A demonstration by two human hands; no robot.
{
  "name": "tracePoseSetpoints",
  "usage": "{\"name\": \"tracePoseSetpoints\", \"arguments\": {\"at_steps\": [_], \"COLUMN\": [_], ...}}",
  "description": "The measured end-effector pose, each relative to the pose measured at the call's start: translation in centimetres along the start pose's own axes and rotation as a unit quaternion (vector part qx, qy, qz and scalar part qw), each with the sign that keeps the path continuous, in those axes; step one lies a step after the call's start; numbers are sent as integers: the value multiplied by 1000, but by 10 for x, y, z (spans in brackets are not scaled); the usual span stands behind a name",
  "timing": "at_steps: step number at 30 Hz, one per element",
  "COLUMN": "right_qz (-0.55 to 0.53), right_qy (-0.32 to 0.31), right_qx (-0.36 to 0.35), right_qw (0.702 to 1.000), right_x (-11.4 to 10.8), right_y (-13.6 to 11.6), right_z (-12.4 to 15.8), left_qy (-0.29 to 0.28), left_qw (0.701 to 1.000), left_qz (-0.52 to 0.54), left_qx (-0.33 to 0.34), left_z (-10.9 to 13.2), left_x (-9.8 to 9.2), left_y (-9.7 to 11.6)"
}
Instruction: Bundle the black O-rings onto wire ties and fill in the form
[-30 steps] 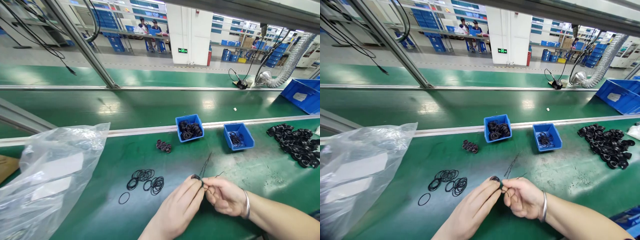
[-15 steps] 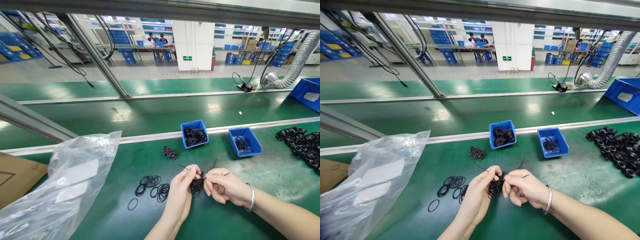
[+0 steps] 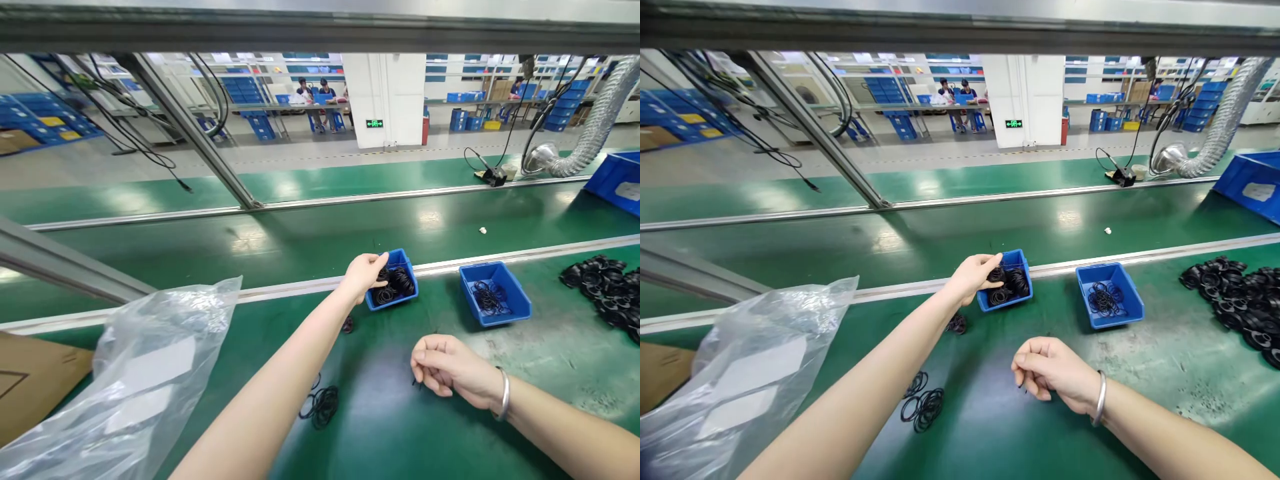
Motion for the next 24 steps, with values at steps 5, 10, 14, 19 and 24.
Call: {"name": "tracePoseSetpoints", "arguments": {"at_steps": [5,10,14,19,24], "right_qz": [30,117,262,431,532], "right_qy": [6,-34,-107,-218,-251], "right_qx": [14,22,16,-107,-179], "right_qw": [999,992,959,869,788], "right_x": [-9,-11,-3,43,90], "right_y": [5,8,12,9,23], "right_z": [8,12,10,-11,-45], "left_qy": [-4,5,79,125,124], "left_qw": [980,938,836,801,795], "left_qz": [-199,-345,-543,-580,-591], "left_qx": [-11,34,-11,-78,-54], "left_z": [17,71,115,142,142], "left_x": [-10,-65,-147,-211,-204], "left_y": [16,45,16,-54,-83]}}
Point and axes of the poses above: each hand's wrist, its own z-axis away from the middle knuckle, its own x-axis out of the palm, y = z × x, the point moved 7 cm from there along -z, towards the middle knuckle, and after that the axes turned 15 degrees about -x, right-handed, at the moved point
